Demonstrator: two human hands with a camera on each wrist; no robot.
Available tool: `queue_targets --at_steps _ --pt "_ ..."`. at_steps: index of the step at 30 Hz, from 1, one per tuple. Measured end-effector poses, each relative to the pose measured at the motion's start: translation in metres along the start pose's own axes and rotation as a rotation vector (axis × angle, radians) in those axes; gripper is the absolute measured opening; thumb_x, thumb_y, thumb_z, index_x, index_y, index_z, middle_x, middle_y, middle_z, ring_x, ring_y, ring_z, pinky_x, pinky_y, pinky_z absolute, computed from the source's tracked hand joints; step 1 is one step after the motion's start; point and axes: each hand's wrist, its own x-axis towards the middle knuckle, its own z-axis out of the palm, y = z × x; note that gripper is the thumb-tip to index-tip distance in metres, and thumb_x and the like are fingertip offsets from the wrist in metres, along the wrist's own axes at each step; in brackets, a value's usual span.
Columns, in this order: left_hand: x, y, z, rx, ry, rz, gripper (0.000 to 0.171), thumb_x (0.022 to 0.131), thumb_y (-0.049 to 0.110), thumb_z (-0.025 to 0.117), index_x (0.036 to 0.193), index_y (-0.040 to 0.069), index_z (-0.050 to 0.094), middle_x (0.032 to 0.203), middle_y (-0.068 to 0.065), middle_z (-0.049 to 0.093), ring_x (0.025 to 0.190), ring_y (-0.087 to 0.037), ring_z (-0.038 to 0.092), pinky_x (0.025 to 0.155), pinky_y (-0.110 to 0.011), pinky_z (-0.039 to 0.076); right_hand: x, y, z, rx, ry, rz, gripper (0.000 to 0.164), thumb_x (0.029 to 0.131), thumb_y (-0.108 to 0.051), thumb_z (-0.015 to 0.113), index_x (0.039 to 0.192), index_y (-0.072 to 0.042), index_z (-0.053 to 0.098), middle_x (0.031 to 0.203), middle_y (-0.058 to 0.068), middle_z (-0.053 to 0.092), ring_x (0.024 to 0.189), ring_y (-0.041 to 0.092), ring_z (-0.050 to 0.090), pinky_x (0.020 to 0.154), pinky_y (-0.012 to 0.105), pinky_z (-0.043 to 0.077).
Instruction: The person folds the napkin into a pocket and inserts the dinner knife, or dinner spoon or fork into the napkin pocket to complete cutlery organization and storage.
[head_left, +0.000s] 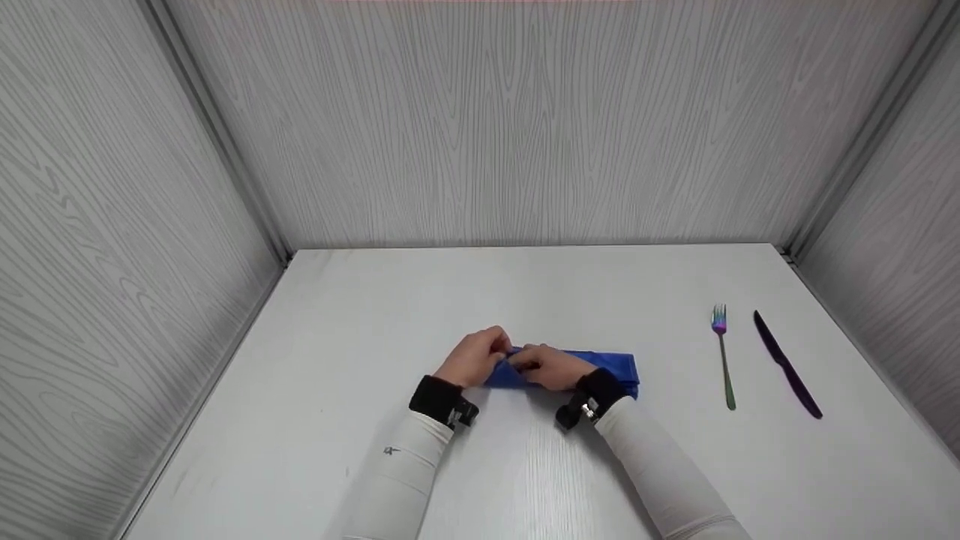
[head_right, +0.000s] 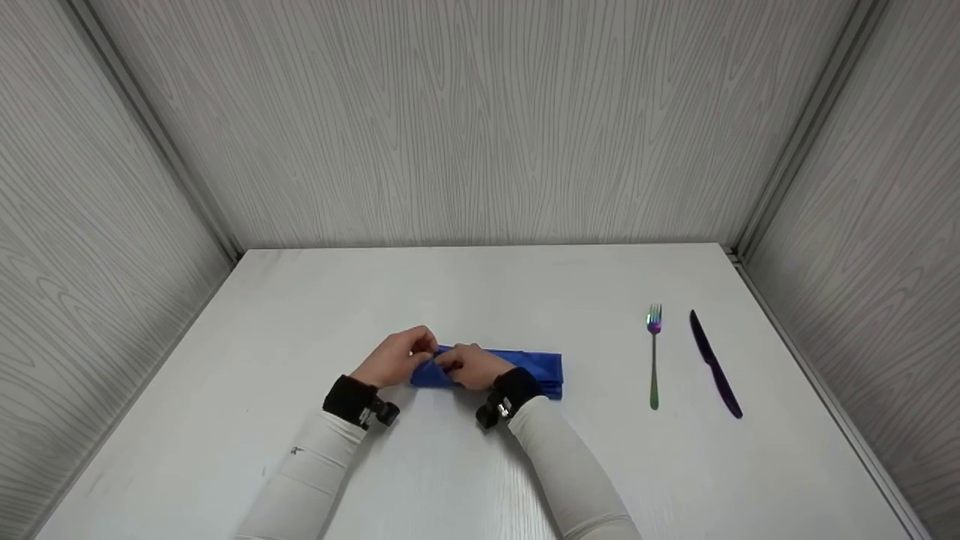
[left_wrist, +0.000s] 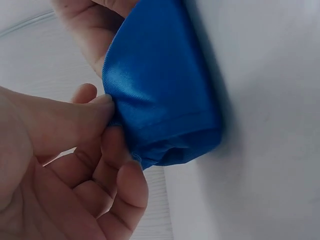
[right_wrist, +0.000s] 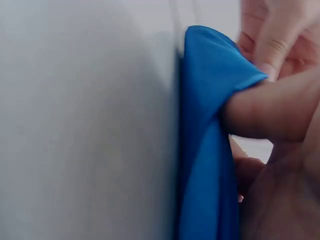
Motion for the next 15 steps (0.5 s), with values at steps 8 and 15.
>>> queue_targets --at_steps 8,15 --pt "-0.0011 0.0001 0.0024 0.016 0.011 0.016 0.010 0.100 -0.001 0.067 0.104 0.007 0.063 0.099 -0.010 0.071 0.089 -0.022 0.063 0.084 -0.039 0.052 0.0001 0.0000 -0.0018 -0.064 -0.035 -0.100 0.028 0.094 0.010 0.052 0.075 -0.009 0.044 0.084 -0.003 0.034 0.077 0.011 0.034 0.074 0.025 0.028" --pt "0.0009 -0.0035 0.0040 -0.003 0.030 -0.021 0.009 0.099 -0.001 0.068 0.102 0.007 0.064 0.100 -0.011 0.072 0.092 -0.022 0.063 0.087 -0.041 0.053 -0.0033 0.0005 -0.0061 0.078 -0.039 0.031 0.019 0.100 0.004 0.050 0.098 -0.001 0.068 0.102 0.004 0.061 0.094 0.014 0.052 0.087 0.028 0.040"
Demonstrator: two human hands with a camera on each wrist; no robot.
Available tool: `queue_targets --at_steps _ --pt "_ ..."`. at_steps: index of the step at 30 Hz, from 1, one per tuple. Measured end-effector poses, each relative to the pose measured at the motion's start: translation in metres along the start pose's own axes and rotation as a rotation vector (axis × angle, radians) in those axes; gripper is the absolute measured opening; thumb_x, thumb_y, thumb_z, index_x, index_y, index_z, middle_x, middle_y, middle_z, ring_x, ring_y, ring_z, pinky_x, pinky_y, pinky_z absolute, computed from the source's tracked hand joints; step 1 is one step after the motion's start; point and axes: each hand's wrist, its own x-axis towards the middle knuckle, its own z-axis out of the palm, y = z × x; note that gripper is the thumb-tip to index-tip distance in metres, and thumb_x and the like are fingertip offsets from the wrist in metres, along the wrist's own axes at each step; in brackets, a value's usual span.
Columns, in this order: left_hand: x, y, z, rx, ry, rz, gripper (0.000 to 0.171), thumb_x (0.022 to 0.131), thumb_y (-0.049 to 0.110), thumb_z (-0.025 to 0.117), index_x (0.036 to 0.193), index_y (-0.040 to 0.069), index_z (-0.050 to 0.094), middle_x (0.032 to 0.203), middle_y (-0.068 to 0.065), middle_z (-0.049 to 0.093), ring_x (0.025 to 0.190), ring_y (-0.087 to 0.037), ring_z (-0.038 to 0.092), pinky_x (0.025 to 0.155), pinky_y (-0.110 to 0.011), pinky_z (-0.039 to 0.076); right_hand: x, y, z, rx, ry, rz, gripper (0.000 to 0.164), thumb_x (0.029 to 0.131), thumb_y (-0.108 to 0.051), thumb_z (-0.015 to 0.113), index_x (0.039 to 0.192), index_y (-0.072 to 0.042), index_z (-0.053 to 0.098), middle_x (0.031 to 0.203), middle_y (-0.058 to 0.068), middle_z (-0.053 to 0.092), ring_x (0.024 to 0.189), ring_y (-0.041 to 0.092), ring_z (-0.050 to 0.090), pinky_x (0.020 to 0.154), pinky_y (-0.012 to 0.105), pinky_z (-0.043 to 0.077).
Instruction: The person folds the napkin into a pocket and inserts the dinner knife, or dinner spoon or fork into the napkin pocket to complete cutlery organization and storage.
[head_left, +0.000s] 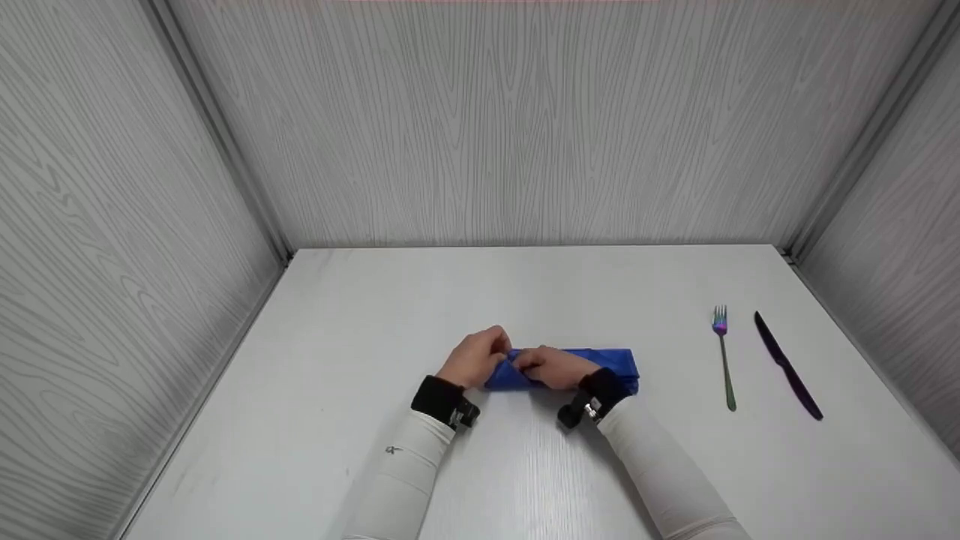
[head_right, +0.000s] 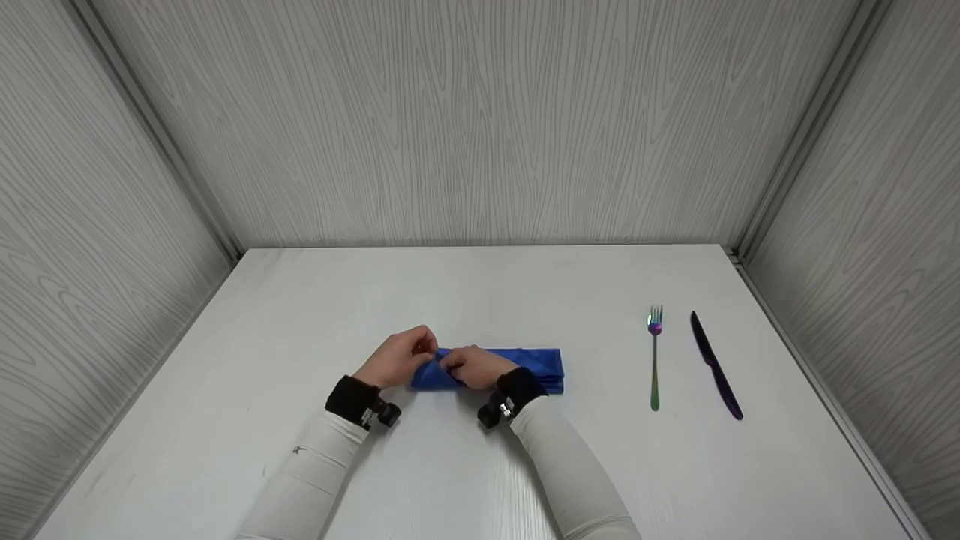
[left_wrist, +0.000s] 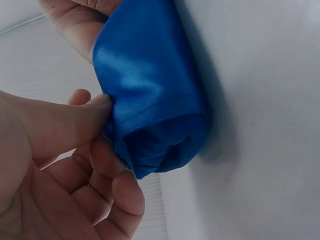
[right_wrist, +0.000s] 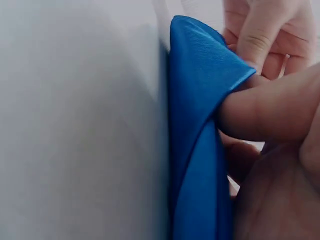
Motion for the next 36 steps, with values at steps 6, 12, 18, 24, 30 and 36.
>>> queue_targets --at_steps 6,12,18,24,30,36 --pt "0.003 -0.002 0.002 0.018 -0.004 -0.003 0.009 0.098 0.001 0.071 0.100 0.008 0.065 0.098 -0.008 0.072 0.090 -0.020 0.063 0.085 -0.038 0.053 -0.001 0.000 -0.003 0.103 0.023 0.054 0.026 0.100 0.004 0.051 0.108 0.002 0.075 0.115 0.009 0.070 0.105 0.018 0.058 0.098 0.034 0.045" --pt "0.003 -0.003 0.003 0.026 0.014 0.013 0.010 0.096 -0.001 0.072 0.099 0.006 0.066 0.097 -0.009 0.073 0.090 -0.021 0.064 0.085 -0.039 0.054 0.001 -0.001 -0.002 0.112 0.048 0.056 0.023 0.099 0.004 0.052 0.107 0.001 0.074 0.109 0.007 0.069 0.100 0.015 0.057 0.094 0.030 0.044" --pt "0.003 -0.006 0.004 0.039 0.017 0.006 0.012 0.094 -0.005 0.071 0.098 0.006 0.067 0.090 -0.008 0.072 0.083 -0.018 0.061 0.080 -0.036 0.052 0.002 -0.001 -0.001 0.159 0.055 0.044 0.015 0.103 -0.003 0.060 0.117 -0.004 0.064 0.110 0.009 0.072 0.099 0.014 0.058 0.092 0.030 0.045" --pt "0.004 -0.010 0.005 0.066 0.008 0.000 0.017 0.091 -0.007 0.073 0.103 0.003 0.068 0.101 -0.014 0.067 0.094 -0.024 0.062 0.088 -0.042 0.054 0.003 -0.001 -0.001 0.085 0.022 0.019 0.022 0.103 -0.009 0.064 0.119 -0.008 0.079 0.121 0.009 0.078 0.110 0.013 0.066 0.095 0.026 0.049" --pt "0.003 -0.010 0.005 0.083 0.002 -0.081 0.021 0.090 -0.002 0.076 0.107 0.004 0.066 0.107 -0.016 0.056 0.094 -0.028 0.061 0.091 -0.044 0.054 0.004 -0.001 0.001 0.023 0.015 0.015 0.020 0.098 -0.007 0.069 0.112 -0.009 0.082 0.112 0.007 0.078 0.106 0.011 0.065 0.095 0.027 0.049" --pt "0.002 -0.005 0.001 0.083 0.078 -0.115 0.019 0.094 0.002 0.074 0.110 0.004 0.065 0.106 -0.016 0.058 0.094 -0.029 0.063 0.088 -0.043 0.054 0.004 -0.003 0.000 0.033 0.010 0.028 0.019 0.098 -0.007 0.069 0.112 -0.008 0.082 0.114 0.008 0.075 0.106 0.012 0.063 0.095 0.029 0.050"
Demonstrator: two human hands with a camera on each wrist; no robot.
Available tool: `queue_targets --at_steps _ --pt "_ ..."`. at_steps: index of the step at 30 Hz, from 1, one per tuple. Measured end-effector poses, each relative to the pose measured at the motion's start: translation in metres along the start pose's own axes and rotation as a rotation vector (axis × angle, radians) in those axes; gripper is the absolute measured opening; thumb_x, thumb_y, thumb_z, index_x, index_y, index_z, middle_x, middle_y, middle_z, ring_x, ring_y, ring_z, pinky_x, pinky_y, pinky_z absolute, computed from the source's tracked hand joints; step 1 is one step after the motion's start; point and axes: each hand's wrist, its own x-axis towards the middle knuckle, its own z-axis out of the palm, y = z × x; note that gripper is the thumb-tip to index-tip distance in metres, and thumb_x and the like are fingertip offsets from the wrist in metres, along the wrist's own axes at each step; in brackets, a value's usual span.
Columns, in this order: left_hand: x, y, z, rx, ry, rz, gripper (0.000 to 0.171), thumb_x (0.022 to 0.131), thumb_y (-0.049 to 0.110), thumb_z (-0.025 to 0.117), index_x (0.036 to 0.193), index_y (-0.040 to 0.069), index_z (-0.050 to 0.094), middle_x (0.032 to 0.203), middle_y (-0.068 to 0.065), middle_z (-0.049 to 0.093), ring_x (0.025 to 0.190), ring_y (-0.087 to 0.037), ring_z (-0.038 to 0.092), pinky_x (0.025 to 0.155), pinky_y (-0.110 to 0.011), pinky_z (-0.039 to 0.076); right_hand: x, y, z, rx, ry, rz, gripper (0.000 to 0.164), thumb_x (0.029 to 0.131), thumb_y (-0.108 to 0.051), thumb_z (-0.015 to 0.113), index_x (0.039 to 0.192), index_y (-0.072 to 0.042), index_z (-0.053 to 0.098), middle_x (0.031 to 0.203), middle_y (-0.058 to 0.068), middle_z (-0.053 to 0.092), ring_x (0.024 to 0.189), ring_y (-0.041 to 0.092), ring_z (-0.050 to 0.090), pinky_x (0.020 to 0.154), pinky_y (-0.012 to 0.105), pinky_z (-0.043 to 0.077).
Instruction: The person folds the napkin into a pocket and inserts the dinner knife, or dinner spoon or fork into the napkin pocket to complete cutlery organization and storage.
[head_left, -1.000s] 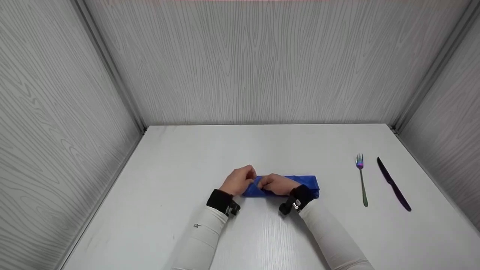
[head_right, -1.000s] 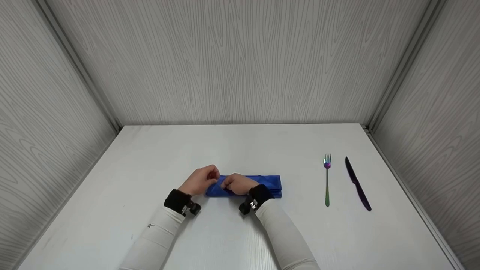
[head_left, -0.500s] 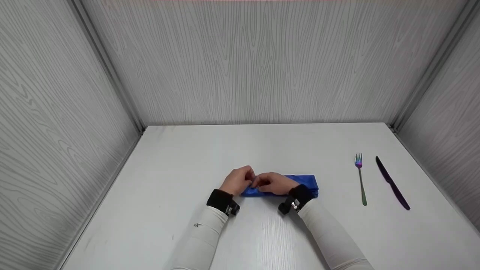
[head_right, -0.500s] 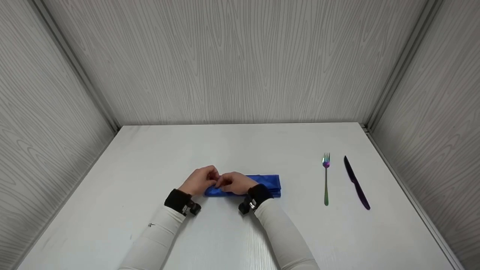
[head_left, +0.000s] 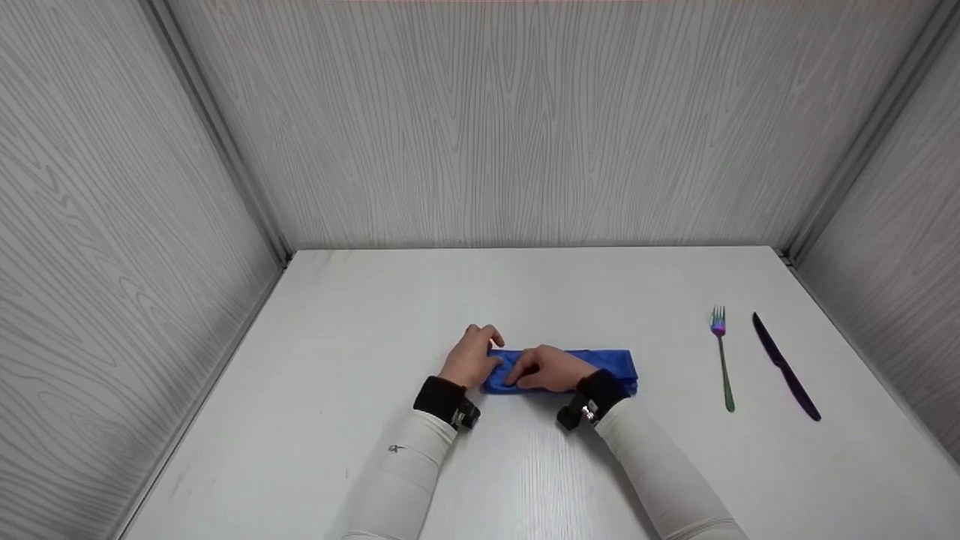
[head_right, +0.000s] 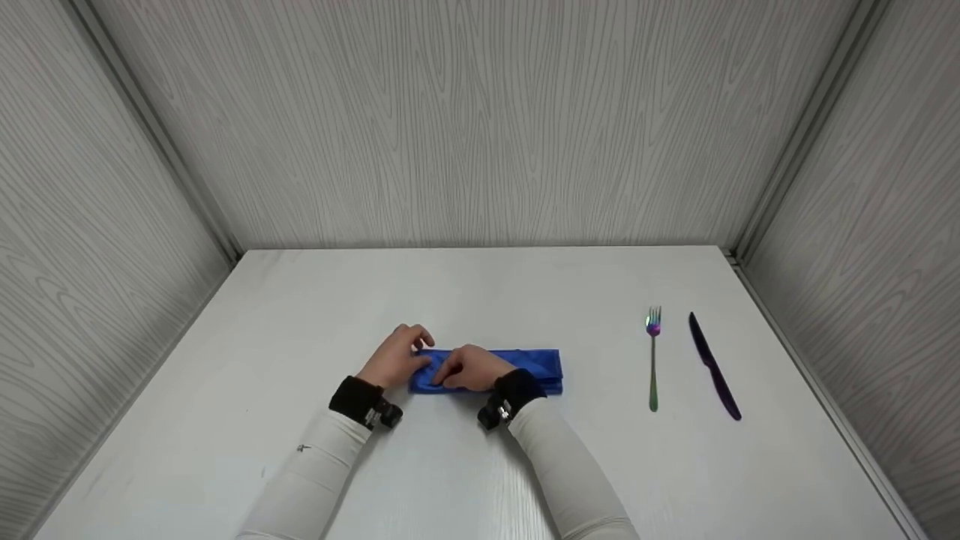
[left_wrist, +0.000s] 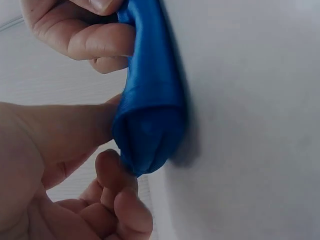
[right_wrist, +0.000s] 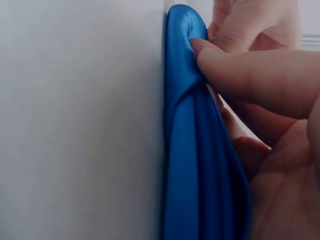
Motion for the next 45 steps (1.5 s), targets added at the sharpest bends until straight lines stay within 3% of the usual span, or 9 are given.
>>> queue_targets --at_steps 4,7,11,19,24,30,39,41,45 --pt "0.000 0.007 -0.005 -0.031 0.062 -0.029 0.009 0.096 0.002 0.069 0.105 0.002 0.066 0.096 -0.014 0.062 0.087 -0.026 0.062 0.081 -0.040 0.053 0.000 0.000 0.000 0.000 0.001 0.003 0.020 0.098 -0.006 0.069 0.112 -0.009 0.082 0.115 0.008 0.075 0.104 0.010 0.063 0.093 0.028 0.051" --pt "-0.001 0.011 -0.004 -0.049 -0.007 -0.033 0.006 0.098 0.002 0.067 0.104 0.002 0.066 0.092 -0.012 0.065 0.083 -0.023 0.061 0.077 -0.037 0.051 0.000 0.000 0.000 0.004 0.009 0.005 0.020 0.098 -0.005 0.069 0.112 -0.008 0.082 0.113 0.008 0.076 0.099 0.007 0.063 0.089 0.025 0.051" --pt "-0.003 0.011 0.001 0.003 -0.100 0.001 0.006 0.098 0.003 0.069 0.103 0.002 0.066 0.093 -0.011 0.068 0.085 -0.021 0.061 0.080 -0.036 0.052 -0.001 -0.001 -0.002 0.014 0.019 0.000 0.017 0.097 -0.005 0.070 0.109 -0.006 0.081 0.109 0.009 0.078 0.093 0.004 0.063 0.085 0.023 0.051" --pt "-0.006 0.009 0.007 0.033 -0.146 0.031 0.010 0.092 0.006 0.076 0.098 0.001 0.070 0.091 -0.005 0.059 0.083 -0.015 0.052 0.081 -0.034 0.050 -0.013 -0.009 -0.019 -0.067 0.150 0.143 0.009 0.097 -0.006 0.071 0.097 -0.007 0.080 0.093 0.001 0.077 0.083 0.010 0.060 0.084 0.032 0.052" --pt "-0.005 0.012 0.008 0.076 -0.137 -0.003 0.011 0.097 0.012 0.073 0.097 0.002 0.069 0.093 -0.006 0.060 0.084 -0.016 0.054 0.082 -0.037 0.052 -0.018 -0.012 -0.011 -0.110 0.161 0.114 0.013 0.099 -0.009 0.068 0.100 -0.005 0.081 0.094 0.004 0.079 0.080 0.009 0.061 0.080 0.030 0.053" --pt "-0.008 0.019 0.013 0.138 -0.144 -0.034 0.024 0.096 0.024 0.078 0.095 0.002 0.068 0.093 -0.006 0.059 0.084 -0.018 0.053 0.078 -0.038 0.053 -0.031 -0.011 0.006 -0.182 0.173 0.049 0.010 0.093 0.002 0.070 0.100 -0.002 0.077 0.096 0.008 0.076 0.087 0.015 0.065 0.082 0.035 0.056" --pt "-0.009 0.022 0.014 0.178 -0.145 -0.074 0.030 0.094 0.028 0.081 0.102 0.002 0.068 0.103 -0.011 0.062 0.099 -0.028 0.062 0.088 -0.048 0.057 -0.067 -0.005 -0.002 -0.096 0.134 0.063 0.023 0.098 -0.007 0.071 0.120 -0.003 0.074 0.105 0.005 0.072 0.093 0.012 0.061 0.083 0.029 0.052" --pt "-0.009 0.021 0.015 0.176 -0.143 -0.071 0.030 0.094 0.028 0.081 0.103 0.002 0.068 0.104 -0.012 0.063 0.100 -0.029 0.063 0.088 -0.049 0.057 -0.077 -0.004 -0.012 -0.093 0.187 0.061 0.022 0.098 -0.006 0.070 0.120 -0.003 0.074 0.107 0.007 0.073 0.095 0.014 0.062 0.084 0.030 0.053" --pt "-0.010 0.022 0.017 0.170 -0.149 -0.067 0.029 0.094 0.027 0.080 0.103 0.002 0.068 0.104 -0.012 0.063 0.101 -0.030 0.064 0.089 -0.049 0.057 -0.101 0.003 -0.031 -0.145 0.384 0.083 0.018 0.094 -0.001 0.072 0.112 -0.001 0.074 0.106 0.012 0.073 0.097 0.023 0.065 0.088 0.042 0.054"
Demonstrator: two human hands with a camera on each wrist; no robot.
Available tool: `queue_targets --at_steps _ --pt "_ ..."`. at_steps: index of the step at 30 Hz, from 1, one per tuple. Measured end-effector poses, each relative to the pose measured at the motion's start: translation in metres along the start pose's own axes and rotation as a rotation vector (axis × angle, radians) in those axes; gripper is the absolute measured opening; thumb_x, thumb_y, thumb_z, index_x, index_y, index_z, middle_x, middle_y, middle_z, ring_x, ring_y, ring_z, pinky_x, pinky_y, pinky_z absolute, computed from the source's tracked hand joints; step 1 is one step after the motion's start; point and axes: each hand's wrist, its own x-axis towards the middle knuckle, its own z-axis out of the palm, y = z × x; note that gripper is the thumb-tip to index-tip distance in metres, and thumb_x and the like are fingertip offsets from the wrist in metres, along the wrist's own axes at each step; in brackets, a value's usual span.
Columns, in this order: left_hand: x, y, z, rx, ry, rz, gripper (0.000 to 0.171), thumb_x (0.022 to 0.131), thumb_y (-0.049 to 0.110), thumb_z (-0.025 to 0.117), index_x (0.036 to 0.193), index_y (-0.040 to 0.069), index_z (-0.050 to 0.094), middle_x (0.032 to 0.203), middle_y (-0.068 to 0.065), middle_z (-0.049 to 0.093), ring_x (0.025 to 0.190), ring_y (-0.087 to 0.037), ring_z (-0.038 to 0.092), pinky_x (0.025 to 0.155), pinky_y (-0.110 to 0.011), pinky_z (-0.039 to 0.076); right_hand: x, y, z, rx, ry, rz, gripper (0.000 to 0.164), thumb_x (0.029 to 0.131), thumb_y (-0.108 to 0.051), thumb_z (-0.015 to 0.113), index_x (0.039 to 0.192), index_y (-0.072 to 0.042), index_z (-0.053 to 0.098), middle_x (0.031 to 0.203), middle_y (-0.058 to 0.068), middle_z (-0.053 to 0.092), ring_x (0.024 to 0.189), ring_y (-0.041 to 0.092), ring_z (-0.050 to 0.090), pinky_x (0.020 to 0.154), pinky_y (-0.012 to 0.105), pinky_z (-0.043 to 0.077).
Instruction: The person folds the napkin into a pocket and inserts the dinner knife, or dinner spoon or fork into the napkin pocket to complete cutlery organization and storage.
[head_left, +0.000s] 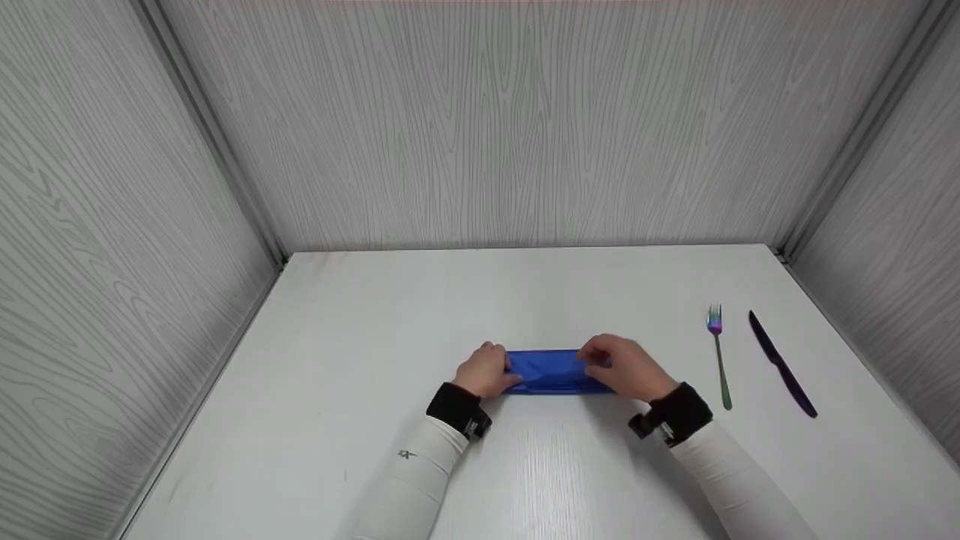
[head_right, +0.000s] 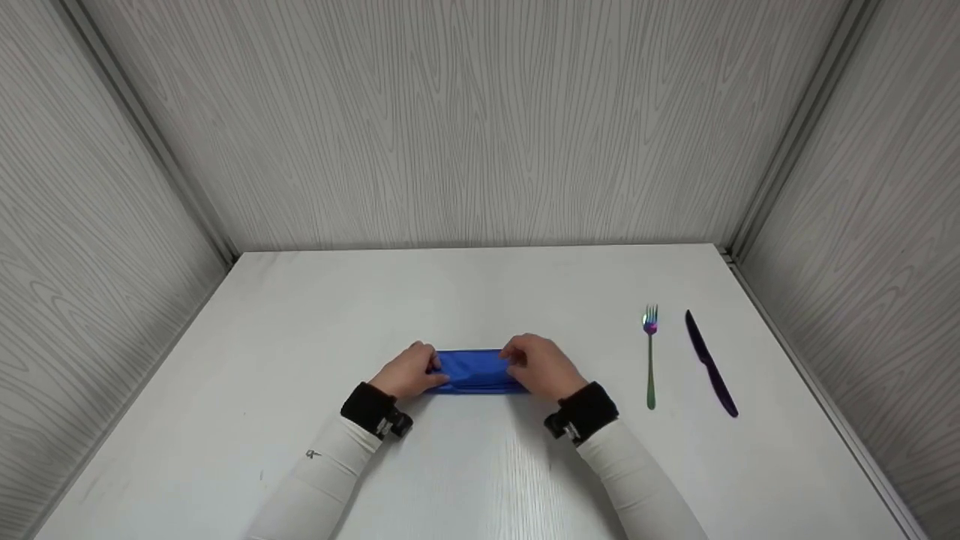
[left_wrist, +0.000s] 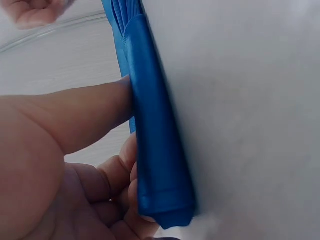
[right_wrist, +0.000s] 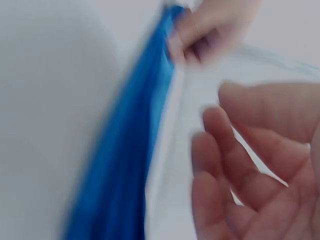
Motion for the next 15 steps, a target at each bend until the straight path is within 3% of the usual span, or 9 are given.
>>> queue_targets --at_steps 3,6,11,15 --pt "-0.001 0.000 0.000 -0.006 -0.009 -0.006 0.028 0.095 0.027 0.079 0.103 0.003 0.067 0.104 -0.012 0.062 0.101 -0.030 0.063 0.089 -0.049 0.057 -0.011 0.011 -0.010 -0.105 0.058 0.011 0.021 0.088 0.002 0.078 0.109 0.001 0.075 0.103 0.013 0.072 0.099 0.029 0.065 0.091 0.050 0.054" --pt "0.000 0.000 -0.001 -0.010 -0.010 -0.012 0.029 0.095 0.027 0.079 0.103 0.003 0.067 0.104 -0.011 0.061 0.101 -0.029 0.063 0.089 -0.049 0.057 -0.019 0.021 -0.012 -0.208 0.032 0.002 0.026 0.082 0.005 0.081 0.107 0.002 0.076 0.100 0.012 0.070 0.099 0.032 0.064 0.092 0.052 0.054" --pt "0.000 -0.001 -0.002 -0.017 -0.004 -0.010 0.028 0.095 0.028 0.079 0.101 0.005 0.065 0.102 -0.010 0.060 0.099 -0.027 0.061 0.087 -0.049 0.057 -0.021 0.030 -0.007 -0.275 0.011 0.007 0.029 0.075 0.014 0.077 0.102 0.002 0.079 0.094 0.010 0.069 0.093 0.030 0.063 0.087 0.049 0.055" --pt "-0.001 -0.001 -0.002 -0.022 -0.004 -0.004 0.027 0.095 0.028 0.079 0.100 0.006 0.063 0.100 -0.009 0.058 0.097 -0.027 0.060 0.085 -0.049 0.056 -0.021 0.032 -0.004 -0.283 0.000 0.033 0.027 0.076 0.016 0.074 0.098 0.001 0.079 0.089 0.007 0.068 0.088 0.024 0.062 0.084 0.046 0.054"
